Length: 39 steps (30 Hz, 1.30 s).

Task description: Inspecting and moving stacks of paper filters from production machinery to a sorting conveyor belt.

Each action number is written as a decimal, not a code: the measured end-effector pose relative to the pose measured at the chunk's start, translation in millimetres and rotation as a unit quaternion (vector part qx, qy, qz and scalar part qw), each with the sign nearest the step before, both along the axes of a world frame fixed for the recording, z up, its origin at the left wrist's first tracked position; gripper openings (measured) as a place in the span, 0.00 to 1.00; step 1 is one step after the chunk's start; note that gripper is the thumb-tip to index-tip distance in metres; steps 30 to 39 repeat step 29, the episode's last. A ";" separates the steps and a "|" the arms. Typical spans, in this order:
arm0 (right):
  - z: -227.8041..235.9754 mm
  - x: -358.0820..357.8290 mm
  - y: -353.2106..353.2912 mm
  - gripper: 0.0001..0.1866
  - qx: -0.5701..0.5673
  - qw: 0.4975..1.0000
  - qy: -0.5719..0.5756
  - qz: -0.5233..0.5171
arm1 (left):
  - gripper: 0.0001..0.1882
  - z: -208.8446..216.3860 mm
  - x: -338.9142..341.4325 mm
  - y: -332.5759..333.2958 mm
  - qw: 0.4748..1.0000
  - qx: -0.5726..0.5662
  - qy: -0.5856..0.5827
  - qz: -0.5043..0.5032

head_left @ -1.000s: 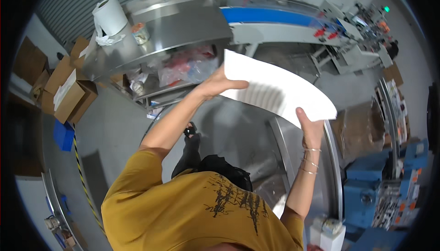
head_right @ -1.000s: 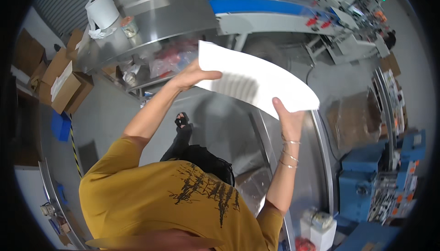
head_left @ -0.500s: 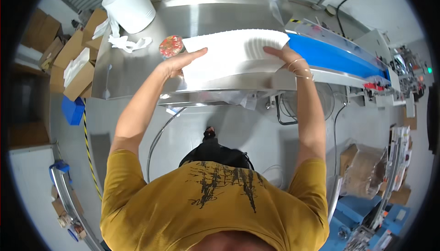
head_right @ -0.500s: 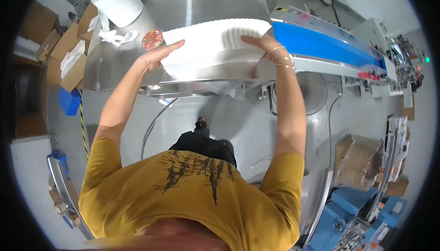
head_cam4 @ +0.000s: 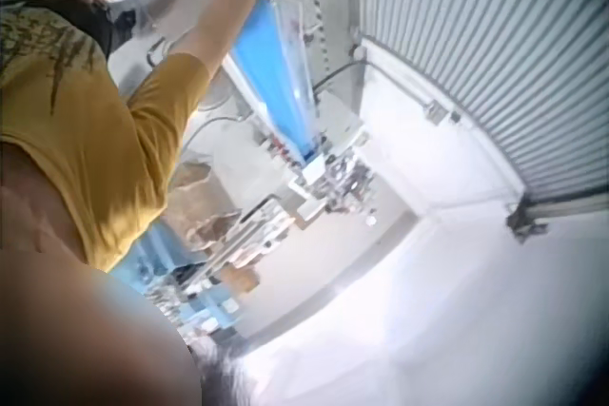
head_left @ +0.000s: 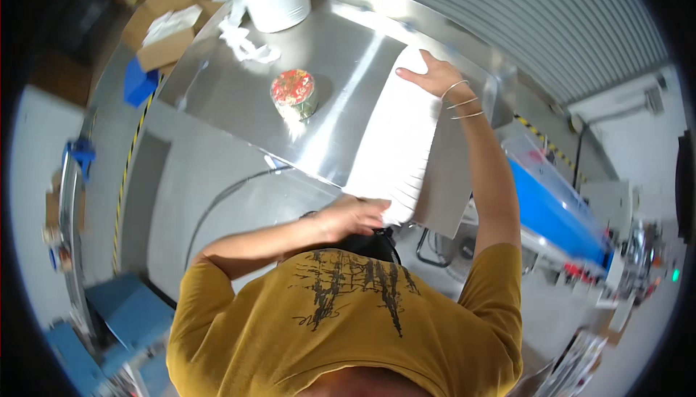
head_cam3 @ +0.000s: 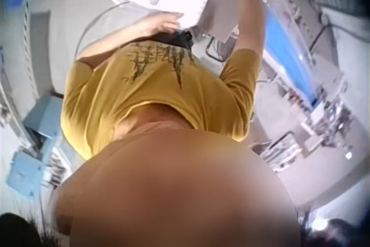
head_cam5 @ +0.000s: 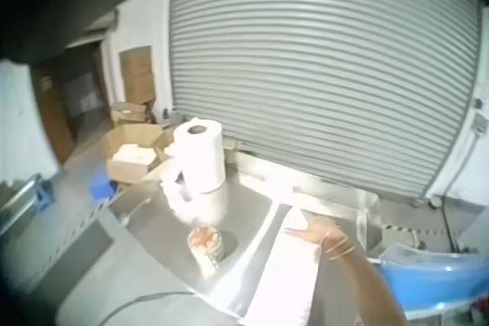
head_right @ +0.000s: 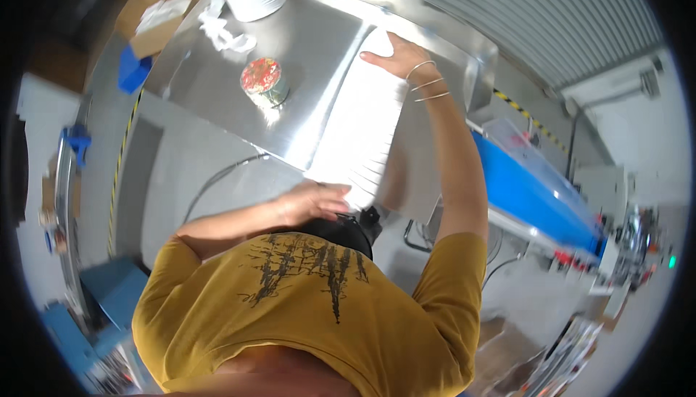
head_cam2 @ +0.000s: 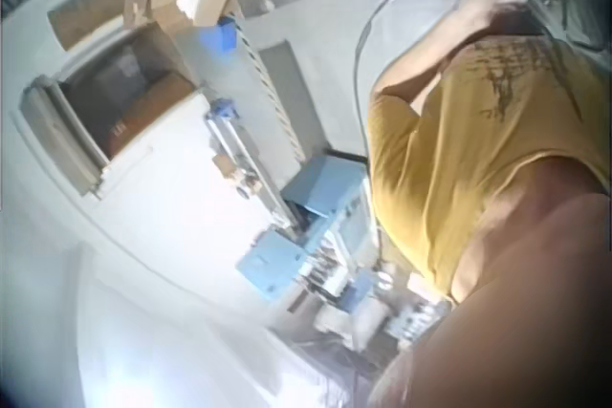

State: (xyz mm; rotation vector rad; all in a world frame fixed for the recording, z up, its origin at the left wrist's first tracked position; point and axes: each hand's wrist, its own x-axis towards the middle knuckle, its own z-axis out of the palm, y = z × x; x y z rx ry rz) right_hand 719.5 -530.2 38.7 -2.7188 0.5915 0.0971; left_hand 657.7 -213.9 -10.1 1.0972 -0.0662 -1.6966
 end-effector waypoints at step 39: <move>-12.1 -255.3 -63.4 0.37 0.241 0.960 0.082 0.116 | 0.22 -27.4 -145.8 -133.1 0.945 -0.205 0.136 0.216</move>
